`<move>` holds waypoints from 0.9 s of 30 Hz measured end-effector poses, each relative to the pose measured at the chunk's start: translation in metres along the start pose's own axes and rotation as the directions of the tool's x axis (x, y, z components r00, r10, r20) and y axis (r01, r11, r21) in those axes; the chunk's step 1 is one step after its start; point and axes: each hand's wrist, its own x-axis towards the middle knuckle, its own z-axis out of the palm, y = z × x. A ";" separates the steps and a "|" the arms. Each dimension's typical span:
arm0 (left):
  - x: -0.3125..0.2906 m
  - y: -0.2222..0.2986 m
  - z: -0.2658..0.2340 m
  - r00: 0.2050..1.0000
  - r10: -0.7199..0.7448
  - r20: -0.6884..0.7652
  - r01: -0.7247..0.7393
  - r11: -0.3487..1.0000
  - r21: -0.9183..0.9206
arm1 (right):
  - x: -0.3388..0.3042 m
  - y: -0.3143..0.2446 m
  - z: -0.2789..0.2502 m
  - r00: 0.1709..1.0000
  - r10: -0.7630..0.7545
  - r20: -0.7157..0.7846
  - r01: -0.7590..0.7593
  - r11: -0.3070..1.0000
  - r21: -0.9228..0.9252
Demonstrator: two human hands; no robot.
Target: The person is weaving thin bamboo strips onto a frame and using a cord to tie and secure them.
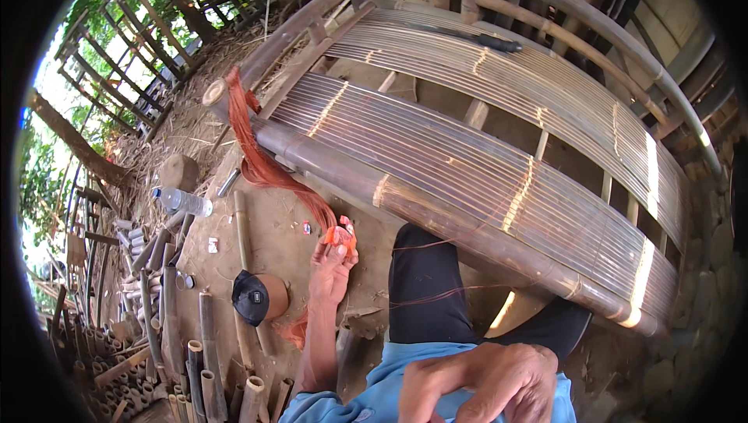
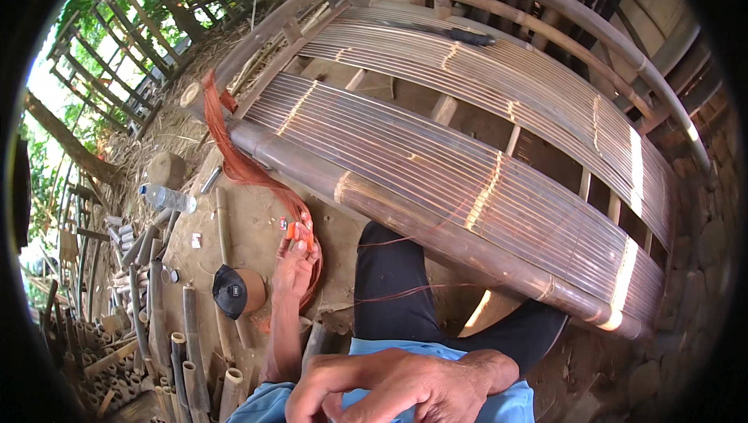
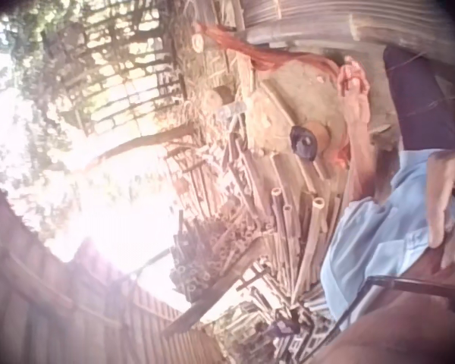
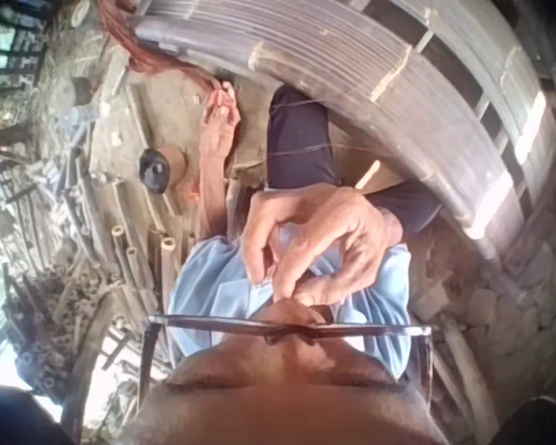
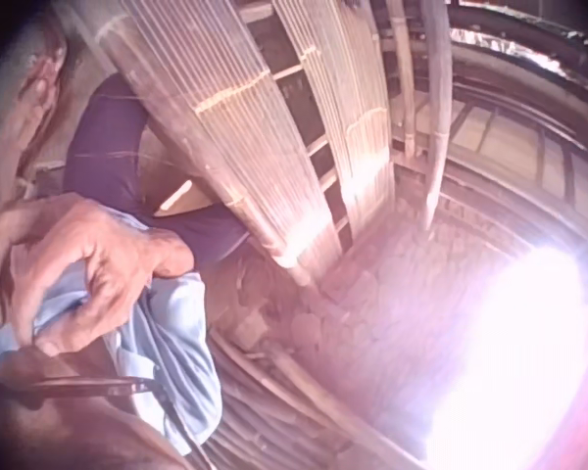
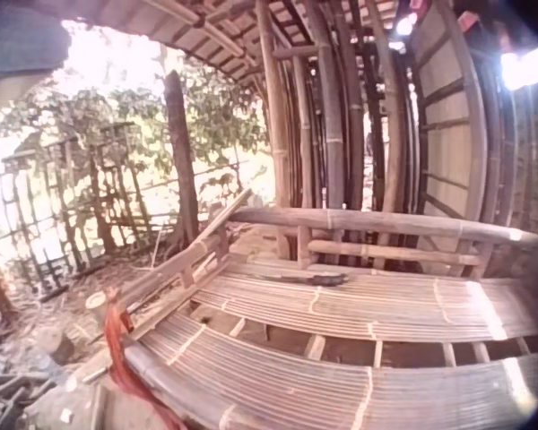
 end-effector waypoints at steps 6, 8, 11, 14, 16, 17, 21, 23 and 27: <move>0.057 0.057 -0.034 0.978 0.151 -0.147 -0.128 0.980 0.152 | -0.009 -0.043 -0.028 0.904 0.221 -0.365 -0.396 0.752 -0.526; 0.093 0.086 -0.081 0.932 0.293 -0.215 -0.215 0.921 0.324 | -0.023 -0.051 -0.041 0.816 0.107 -0.569 -0.519 0.571 -0.637; 0.122 0.132 -0.111 0.856 0.438 -0.274 -0.252 0.817 0.519 | -0.056 -0.062 -0.080 0.682 -0.078 -0.727 -0.641 0.414 -0.646; 0.138 0.127 -0.148 0.756 0.521 -0.396 -0.239 0.783 0.574 | -0.095 -0.086 -0.113 0.578 -0.184 -0.795 -0.752 0.260 -0.606; 0.131 0.118 -0.193 0.692 0.554 -0.463 -0.220 0.773 0.595 | -0.113 -0.104 -0.124 0.555 -0.192 -0.809 -0.781 0.216 -0.587; 0.115 0.119 -0.232 0.646 0.530 -0.549 -0.138 0.789 0.599 | -0.120 -0.106 -0.129 0.540 -0.221 -0.812 -0.795 0.185 -0.578; 0.027 0.095 -0.342 0.550 0.604 -0.577 -0.042 0.709 0.703 | -0.132 -0.103 -0.151 0.492 -0.184 -0.851 -0.835 0.177 -0.521; 0.014 0.077 -0.353 0.729 0.682 0.058 -0.032 -0.050 0.998 | -0.131 -0.101 -0.156 0.488 -0.191 -0.851 -0.852 0.108 -0.513; 0.017 0.067 -0.343 0.284 0.529 -0.800 0.041 0.827 0.561 | -0.136 -0.101 -0.165 0.519 -0.158 -0.840 -0.853 -0.028 -0.521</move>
